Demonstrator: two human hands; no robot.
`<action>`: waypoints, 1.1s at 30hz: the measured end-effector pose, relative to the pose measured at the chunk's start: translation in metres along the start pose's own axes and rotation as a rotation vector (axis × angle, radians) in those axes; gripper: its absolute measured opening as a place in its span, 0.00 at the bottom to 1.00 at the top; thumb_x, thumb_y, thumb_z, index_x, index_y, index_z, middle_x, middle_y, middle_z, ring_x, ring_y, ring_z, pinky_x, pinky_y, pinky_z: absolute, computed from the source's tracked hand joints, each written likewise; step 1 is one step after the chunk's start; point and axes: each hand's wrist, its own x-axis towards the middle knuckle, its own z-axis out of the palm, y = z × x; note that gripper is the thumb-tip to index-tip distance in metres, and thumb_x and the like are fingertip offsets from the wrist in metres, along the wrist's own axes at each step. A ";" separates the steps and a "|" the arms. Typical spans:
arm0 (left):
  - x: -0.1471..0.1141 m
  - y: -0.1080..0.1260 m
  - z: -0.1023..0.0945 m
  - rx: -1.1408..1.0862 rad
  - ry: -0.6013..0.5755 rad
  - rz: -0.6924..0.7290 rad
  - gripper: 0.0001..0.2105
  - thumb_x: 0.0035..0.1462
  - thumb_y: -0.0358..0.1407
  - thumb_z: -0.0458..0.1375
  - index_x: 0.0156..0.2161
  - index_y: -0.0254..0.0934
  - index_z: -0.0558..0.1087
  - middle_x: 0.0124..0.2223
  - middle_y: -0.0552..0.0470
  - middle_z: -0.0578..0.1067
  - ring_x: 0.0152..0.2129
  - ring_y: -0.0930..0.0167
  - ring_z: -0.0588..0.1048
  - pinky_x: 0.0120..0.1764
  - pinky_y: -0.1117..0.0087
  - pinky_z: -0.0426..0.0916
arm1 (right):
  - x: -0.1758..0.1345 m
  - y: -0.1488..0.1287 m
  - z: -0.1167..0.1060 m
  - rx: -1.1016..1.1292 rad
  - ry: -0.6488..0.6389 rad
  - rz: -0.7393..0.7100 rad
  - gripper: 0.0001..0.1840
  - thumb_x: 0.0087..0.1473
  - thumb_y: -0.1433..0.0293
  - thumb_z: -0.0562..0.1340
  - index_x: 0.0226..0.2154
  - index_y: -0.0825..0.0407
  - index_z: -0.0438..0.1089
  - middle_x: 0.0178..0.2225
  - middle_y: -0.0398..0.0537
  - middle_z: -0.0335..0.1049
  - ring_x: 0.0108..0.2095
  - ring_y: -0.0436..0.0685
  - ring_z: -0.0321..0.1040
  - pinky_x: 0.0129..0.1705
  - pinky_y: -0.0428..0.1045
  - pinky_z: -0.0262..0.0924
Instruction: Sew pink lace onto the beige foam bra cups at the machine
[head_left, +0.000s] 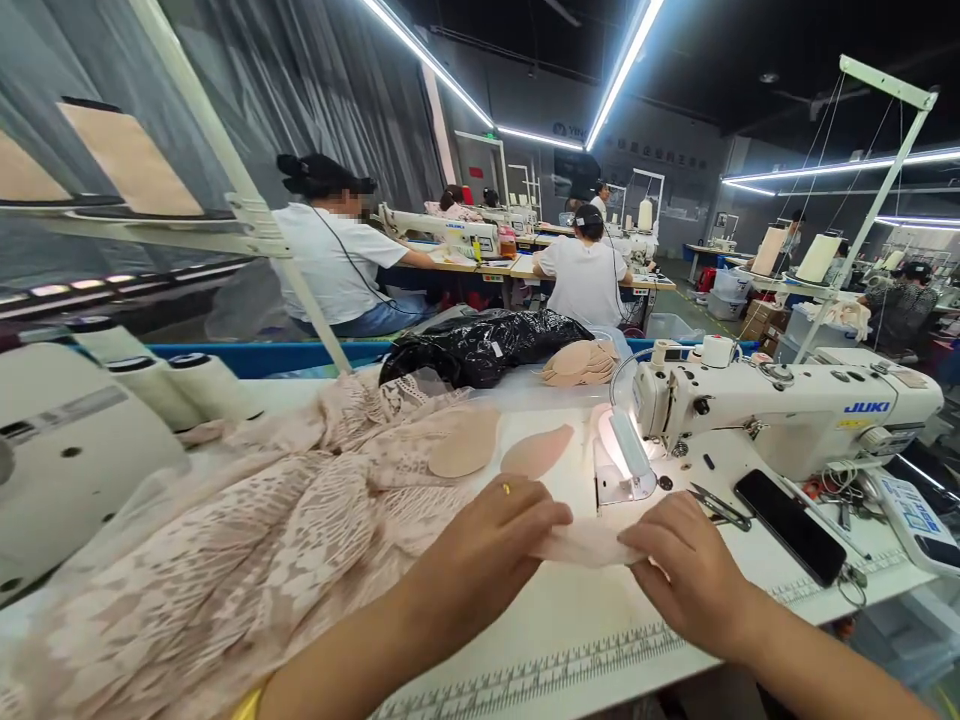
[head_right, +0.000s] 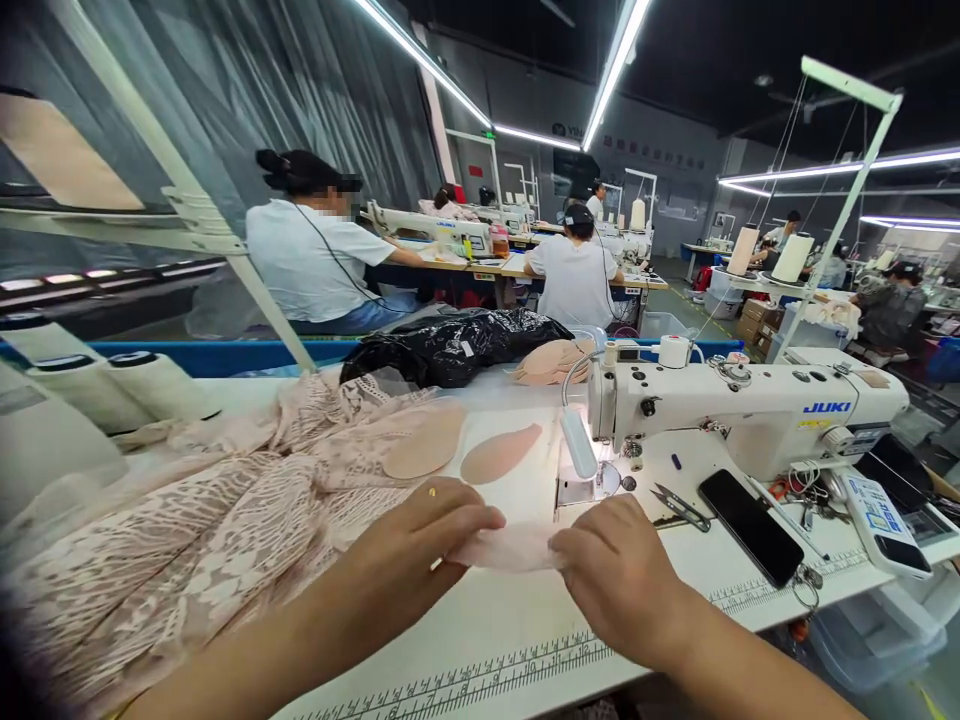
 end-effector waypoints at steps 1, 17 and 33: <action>-0.003 0.003 -0.002 0.021 0.006 0.071 0.15 0.65 0.22 0.51 0.44 0.43 0.75 0.36 0.54 0.79 0.34 0.66 0.75 0.43 0.66 0.67 | -0.006 -0.003 -0.005 -0.076 -0.052 -0.094 0.11 0.70 0.77 0.57 0.47 0.50 0.72 0.36 0.48 0.76 0.36 0.58 0.68 0.41 0.54 0.59; -0.041 -0.011 0.052 -0.251 -0.093 -0.269 0.13 0.70 0.39 0.57 0.56 0.47 0.76 0.57 0.47 0.80 0.53 0.60 0.79 0.56 0.60 0.74 | -0.002 0.032 0.023 0.048 -0.330 0.599 0.12 0.56 0.79 0.71 0.32 0.50 0.69 0.34 0.43 0.71 0.37 0.56 0.68 0.39 0.49 0.59; 0.004 -0.004 0.056 -0.237 -0.277 -0.395 0.08 0.65 0.32 0.54 0.34 0.40 0.75 0.35 0.51 0.80 0.34 0.64 0.78 0.37 0.64 0.71 | -0.009 0.033 0.037 0.168 -0.269 0.564 0.16 0.56 0.83 0.69 0.42 0.50 0.72 0.37 0.44 0.72 0.40 0.58 0.70 0.46 0.54 0.66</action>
